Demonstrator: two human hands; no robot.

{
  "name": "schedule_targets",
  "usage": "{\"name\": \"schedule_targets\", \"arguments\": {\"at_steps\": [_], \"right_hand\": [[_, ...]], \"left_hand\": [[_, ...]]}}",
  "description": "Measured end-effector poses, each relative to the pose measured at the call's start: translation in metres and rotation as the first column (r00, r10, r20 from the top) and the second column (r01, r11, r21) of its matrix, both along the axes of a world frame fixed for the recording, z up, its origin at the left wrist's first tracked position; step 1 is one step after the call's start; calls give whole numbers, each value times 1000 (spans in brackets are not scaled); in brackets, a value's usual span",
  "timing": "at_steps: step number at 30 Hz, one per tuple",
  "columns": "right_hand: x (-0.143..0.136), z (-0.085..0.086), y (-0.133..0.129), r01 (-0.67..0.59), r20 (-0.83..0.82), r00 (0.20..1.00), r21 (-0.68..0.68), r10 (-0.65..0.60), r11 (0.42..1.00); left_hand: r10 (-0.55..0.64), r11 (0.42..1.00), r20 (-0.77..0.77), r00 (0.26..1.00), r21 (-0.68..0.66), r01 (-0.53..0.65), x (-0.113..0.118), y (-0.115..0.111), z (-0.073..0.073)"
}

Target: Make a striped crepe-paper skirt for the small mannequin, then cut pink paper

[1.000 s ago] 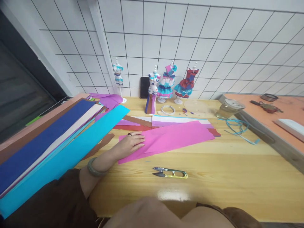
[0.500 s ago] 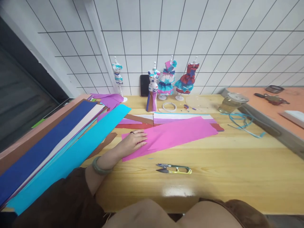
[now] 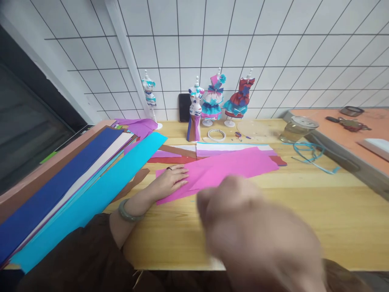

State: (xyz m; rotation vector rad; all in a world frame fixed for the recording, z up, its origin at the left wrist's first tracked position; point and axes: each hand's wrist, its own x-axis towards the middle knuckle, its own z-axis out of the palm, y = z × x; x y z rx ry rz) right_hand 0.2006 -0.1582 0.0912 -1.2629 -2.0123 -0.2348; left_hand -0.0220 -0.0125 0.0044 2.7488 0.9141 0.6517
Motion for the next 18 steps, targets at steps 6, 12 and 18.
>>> {"name": "schedule_targets", "arguments": {"at_steps": [6,12,18], "right_hand": [[7,-28,113,-193,-195,972,-327,134,925],[43,-79,151,-158,108,966,-476,236,865],[50,-74,155,-140,159,950,-554,269,820]], "left_hand": [[18,1000,-35,999,10,-17,-1,-3,4],[88,996,-87,992,-15,-89,0,-4,10],[175,975,-99,980,-124,-187,1,-4,16]]}}
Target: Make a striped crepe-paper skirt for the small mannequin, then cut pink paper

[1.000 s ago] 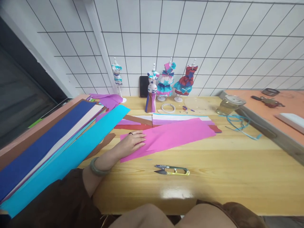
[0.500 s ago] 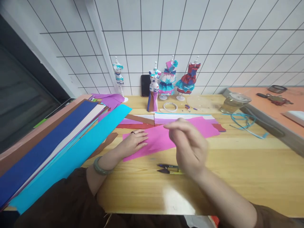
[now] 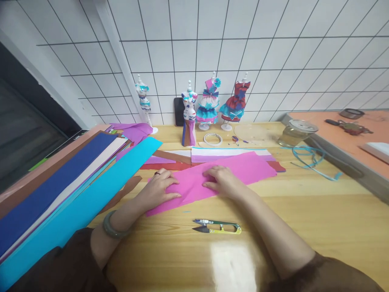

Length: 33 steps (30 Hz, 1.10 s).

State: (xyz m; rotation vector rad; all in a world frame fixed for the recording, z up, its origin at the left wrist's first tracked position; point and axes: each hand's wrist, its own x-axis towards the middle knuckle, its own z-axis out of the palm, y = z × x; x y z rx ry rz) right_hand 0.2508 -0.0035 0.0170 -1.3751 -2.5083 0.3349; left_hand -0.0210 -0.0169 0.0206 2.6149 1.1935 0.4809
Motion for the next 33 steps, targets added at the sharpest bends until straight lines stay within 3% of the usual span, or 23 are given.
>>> {"name": "schedule_targets", "arguments": {"at_steps": [8,16,22,25,28,33], "right_hand": [[-3,-5,-3,-23,-118,992,104,35,994],[1,-5,0,-66,-115,991,27,68,997],[-5,9,-13,-47,-174,983,97,64,994],[-9,14,-20,-13,-189,982,29,19,999],[-9,14,-22,33,-173,984,-30,-38,999],[-4,25,-28,54,-171,982,-126,-75,991]], "left_hand": [[-12,994,3,1000,-107,13,5,-2,6],[21,976,-47,999,-218,-31,6,-2,10],[-46,989,-15,999,-142,43,5,-2,11],[-113,991,1,994,-71,113,3,-2,14],[-105,992,5,995,-74,105,-1,-2,17],[14,967,147,989,-255,24,-7,-2,21]]}}
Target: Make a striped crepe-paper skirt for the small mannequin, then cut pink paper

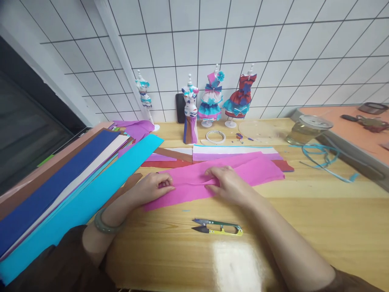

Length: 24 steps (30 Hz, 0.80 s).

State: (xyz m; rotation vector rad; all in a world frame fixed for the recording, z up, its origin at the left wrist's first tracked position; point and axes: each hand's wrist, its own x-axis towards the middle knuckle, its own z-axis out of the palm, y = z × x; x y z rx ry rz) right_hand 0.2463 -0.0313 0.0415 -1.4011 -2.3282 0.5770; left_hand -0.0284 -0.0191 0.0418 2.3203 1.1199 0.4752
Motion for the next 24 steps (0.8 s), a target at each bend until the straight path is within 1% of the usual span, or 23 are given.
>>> {"name": "schedule_targets", "arguments": {"at_steps": [2,3,5,6,7,8,9,10,11,12,14,16,18,21,24], "right_hand": [[2,10,-6,-16,-26,1000,-128,13,992],[3,14,-9,-49,-56,998,-201,38,978],[5,20,-12,-129,-137,987,-310,90,942],[7,20,-11,-143,-168,982,-323,92,936],[10,17,-8,-129,-180,981,-303,76,944],[13,12,-3,-70,-166,986,-245,29,967],[17,6,3,8,-139,990,-148,-29,989],[22,-1,9,69,-97,993,-41,-73,997],[26,-9,15,106,-58,993,51,-103,993],[30,-16,21,109,-18,994,107,-108,988],[35,-27,30,87,31,995,152,-92,985],[37,-32,34,68,66,995,146,-78,987],[35,-32,34,63,92,993,141,-77,988],[31,-29,33,77,84,992,181,-93,981],[29,-26,32,162,28,984,259,-175,952]], "left_hand": [[20,988,65,998,-151,-9,-2,-2,4],[21,973,87,996,-229,-1,-3,-2,7],[-1,926,100,995,-375,38,-3,-4,11],[-26,898,95,995,-435,65,-4,-5,13],[-58,872,87,994,-480,93,-3,-6,14],[-97,848,77,992,-515,123,-3,-6,13],[-138,829,66,988,-539,152,-2,-6,12],[-176,814,56,983,-553,177,-2,-6,11],[-202,810,48,978,-553,194,-1,-6,9],[-220,811,41,975,-548,206,0,-6,7],[-236,818,35,971,-533,218,1,-7,5],[-235,825,32,971,-521,217,2,-7,4],[-237,829,28,971,-516,217,3,-8,4],[-235,832,32,972,-510,218,3,-9,6],[-224,842,38,974,-496,213,4,-10,6]]}}
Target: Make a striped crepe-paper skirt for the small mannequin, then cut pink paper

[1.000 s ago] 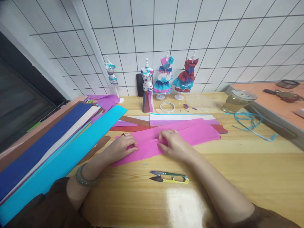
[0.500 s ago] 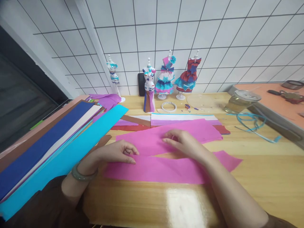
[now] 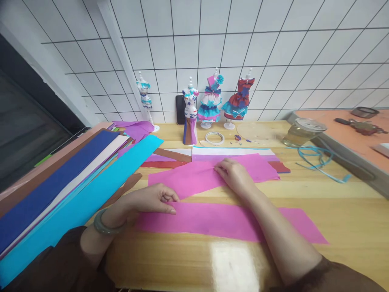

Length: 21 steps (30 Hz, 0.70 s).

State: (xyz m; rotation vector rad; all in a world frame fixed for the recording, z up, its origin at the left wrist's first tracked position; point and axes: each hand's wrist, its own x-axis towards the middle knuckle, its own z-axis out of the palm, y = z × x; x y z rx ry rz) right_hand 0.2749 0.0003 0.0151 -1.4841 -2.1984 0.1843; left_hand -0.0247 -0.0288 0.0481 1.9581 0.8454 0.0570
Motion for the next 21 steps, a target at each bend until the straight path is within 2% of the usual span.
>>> {"name": "schedule_targets", "arguments": {"at_steps": [5,7,14,19,21], "right_hand": [[-2,0,1,203,-57,979,131,-197,970],[-3,-2,3,237,-83,970,145,-227,961],[-14,-8,3,185,-31,983,61,-183,981],[-32,8,-16,147,15,989,-1,-147,989],[-39,16,-25,119,54,991,30,-121,992]], "left_hand": [[43,999,1,999,15,-43,1,0,-2],[49,999,17,999,19,-50,1,0,-3],[51,998,42,998,28,-52,1,2,-6],[49,998,30,998,49,-50,1,3,-5],[62,996,21,998,59,-63,-1,4,-5]]}}
